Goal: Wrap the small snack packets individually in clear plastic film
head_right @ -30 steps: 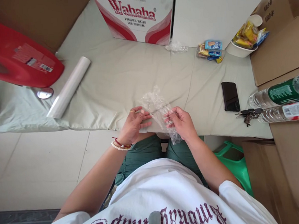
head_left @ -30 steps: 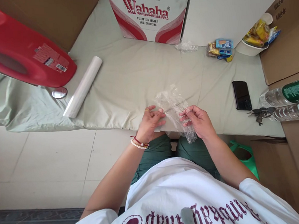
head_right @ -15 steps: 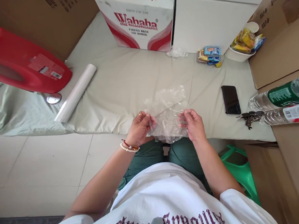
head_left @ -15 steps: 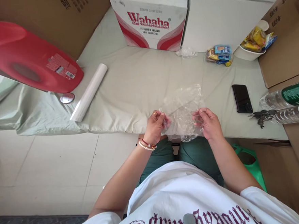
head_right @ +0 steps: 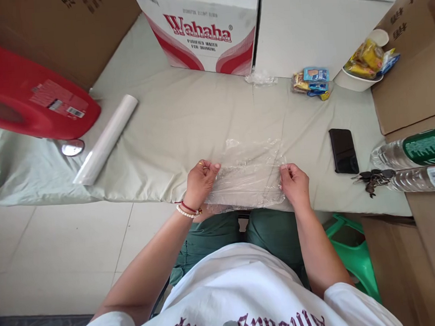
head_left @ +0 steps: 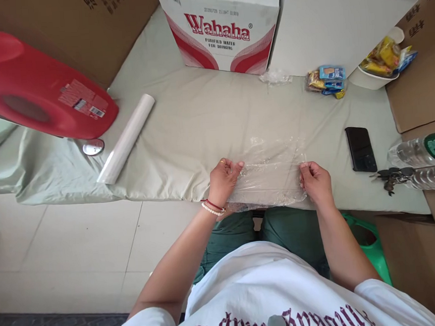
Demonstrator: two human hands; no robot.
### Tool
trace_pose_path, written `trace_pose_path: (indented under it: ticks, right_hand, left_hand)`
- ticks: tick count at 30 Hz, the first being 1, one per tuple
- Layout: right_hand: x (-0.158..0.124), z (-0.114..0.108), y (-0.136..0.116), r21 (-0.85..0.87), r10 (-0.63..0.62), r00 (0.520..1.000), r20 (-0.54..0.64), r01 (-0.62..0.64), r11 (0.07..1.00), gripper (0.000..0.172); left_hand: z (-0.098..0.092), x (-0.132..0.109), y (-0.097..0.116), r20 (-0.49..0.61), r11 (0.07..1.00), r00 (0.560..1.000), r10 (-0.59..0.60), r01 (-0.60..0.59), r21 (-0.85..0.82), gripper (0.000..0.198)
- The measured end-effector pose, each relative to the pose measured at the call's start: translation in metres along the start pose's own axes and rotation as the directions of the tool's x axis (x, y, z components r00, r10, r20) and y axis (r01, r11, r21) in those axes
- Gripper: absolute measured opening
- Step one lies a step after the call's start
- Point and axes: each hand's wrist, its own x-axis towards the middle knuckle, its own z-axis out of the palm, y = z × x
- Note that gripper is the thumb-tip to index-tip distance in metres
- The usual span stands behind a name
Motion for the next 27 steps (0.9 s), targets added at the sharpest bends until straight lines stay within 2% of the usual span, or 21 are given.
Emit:
trace_pose_path:
  ticks: [4,8,12,22,25,27]
  right_hand:
    - [0.000,0.001,-0.001,0.031,0.043,0.999,0.008,-0.043,0.999,0.040]
    - [0.001,0.001,-0.003,0.094,0.084,0.996,0.031,-0.087,0.992,0.036]
    - [0.003,0.000,-0.002,0.131,0.108,0.993,0.043,-0.112,0.985,0.035]
    - [0.005,-0.002,-0.008,0.109,0.102,0.989,0.109,-0.114,0.987,0.039]
    - [0.007,-0.009,-0.009,0.098,0.095,0.981,0.169,-0.113,0.989,0.041]
    - [0.011,-0.019,-0.007,0.089,0.085,0.983,0.163,-0.100,0.991,0.045]
  left_hand:
    - [-0.003,0.000,0.002,0.084,0.999,0.996,-0.035,0.036,-0.009,0.026]
    - [-0.004,0.002,-0.003,0.019,0.996,0.998,-0.060,0.061,-0.062,0.025]
    - [-0.001,0.003,-0.009,-0.037,0.997,0.997,-0.069,0.068,-0.024,0.028]
    - [-0.004,0.005,-0.005,-0.003,0.998,1.000,-0.009,0.009,0.066,0.032]
    - [-0.004,0.005,-0.004,-0.016,0.997,1.000,0.016,-0.014,0.077,0.032]
    - [-0.003,0.004,-0.003,-0.021,0.994,0.999,0.034,-0.032,0.100,0.032]
